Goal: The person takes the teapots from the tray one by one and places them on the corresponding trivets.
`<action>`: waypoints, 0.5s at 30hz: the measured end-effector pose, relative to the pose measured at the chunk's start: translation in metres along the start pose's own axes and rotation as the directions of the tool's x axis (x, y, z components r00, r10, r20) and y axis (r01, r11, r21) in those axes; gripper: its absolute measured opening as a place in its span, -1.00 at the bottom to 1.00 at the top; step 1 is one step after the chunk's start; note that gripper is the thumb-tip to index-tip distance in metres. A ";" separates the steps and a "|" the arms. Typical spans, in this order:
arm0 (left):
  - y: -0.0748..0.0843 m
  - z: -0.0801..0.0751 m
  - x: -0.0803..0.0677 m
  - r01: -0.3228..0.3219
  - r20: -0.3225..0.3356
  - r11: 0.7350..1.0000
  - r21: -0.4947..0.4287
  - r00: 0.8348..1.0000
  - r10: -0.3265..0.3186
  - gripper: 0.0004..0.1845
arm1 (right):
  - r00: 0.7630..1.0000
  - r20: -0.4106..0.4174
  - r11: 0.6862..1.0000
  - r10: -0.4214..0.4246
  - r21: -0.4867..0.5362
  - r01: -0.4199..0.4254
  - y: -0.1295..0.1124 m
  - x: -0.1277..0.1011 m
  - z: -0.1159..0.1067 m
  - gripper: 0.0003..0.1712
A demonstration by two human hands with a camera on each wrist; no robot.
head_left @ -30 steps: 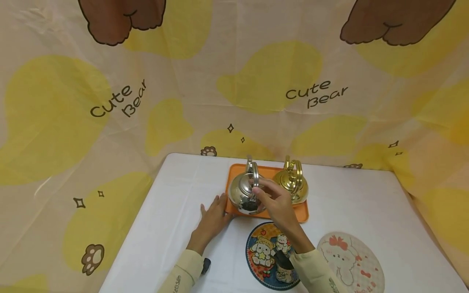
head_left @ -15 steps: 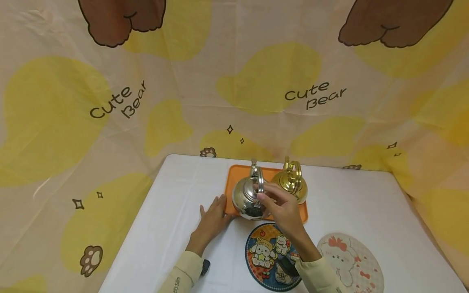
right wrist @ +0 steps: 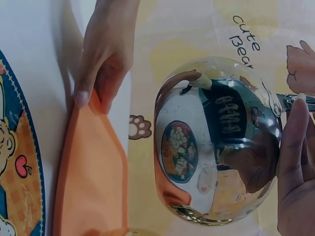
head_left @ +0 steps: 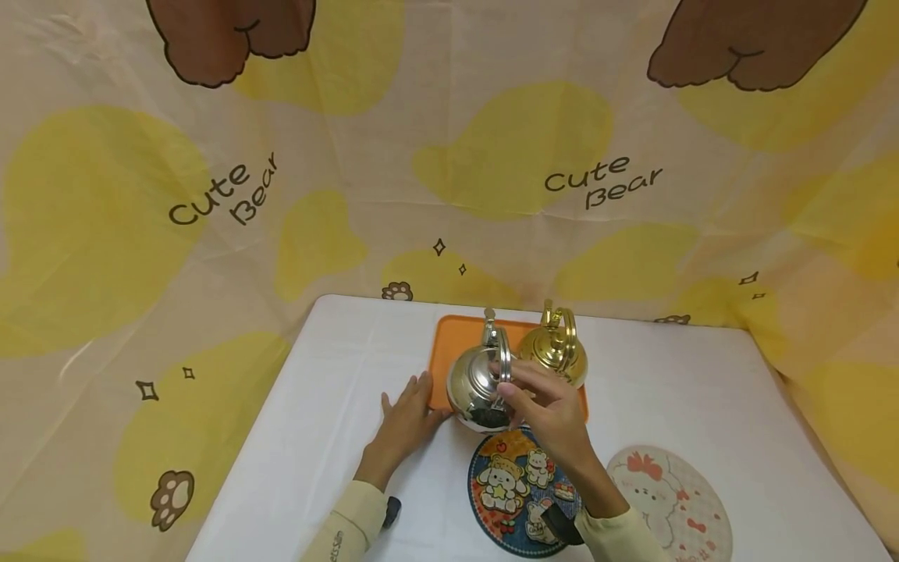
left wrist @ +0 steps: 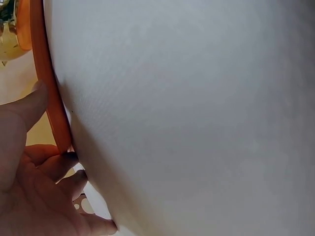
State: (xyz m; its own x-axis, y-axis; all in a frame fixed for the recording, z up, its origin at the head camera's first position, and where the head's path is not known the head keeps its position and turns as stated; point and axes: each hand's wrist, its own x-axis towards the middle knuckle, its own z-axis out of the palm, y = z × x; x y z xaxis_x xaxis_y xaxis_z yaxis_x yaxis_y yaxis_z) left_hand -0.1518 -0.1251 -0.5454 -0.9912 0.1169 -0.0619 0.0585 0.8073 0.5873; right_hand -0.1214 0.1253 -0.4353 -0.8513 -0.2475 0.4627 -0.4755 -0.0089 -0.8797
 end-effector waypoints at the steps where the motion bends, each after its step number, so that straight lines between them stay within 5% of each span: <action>1: 0.000 -0.001 0.000 -0.003 0.004 1.000 0.003 1.000 0.003 -0.05 | 1.000 0.002 1.000 -0.001 0.005 0.001 0.000 -0.002 -0.001 -0.68; 15: 0.000 -0.001 -0.001 -0.011 0.007 1.000 0.003 1.000 0.011 -0.08 | 0.999 0.037 0.999 -0.033 0.021 0.032 -0.003 -0.022 -0.012 -0.65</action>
State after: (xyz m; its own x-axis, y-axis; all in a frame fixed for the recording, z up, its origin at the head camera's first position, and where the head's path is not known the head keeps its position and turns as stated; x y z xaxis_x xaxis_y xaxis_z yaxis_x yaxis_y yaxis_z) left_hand -0.1509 -0.1258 -0.5450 -0.9896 0.1300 -0.0614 0.0698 0.8079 0.5852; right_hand -0.1044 0.1424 -0.4417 -0.8266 -0.2823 0.4868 -0.4976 -0.0376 -0.8666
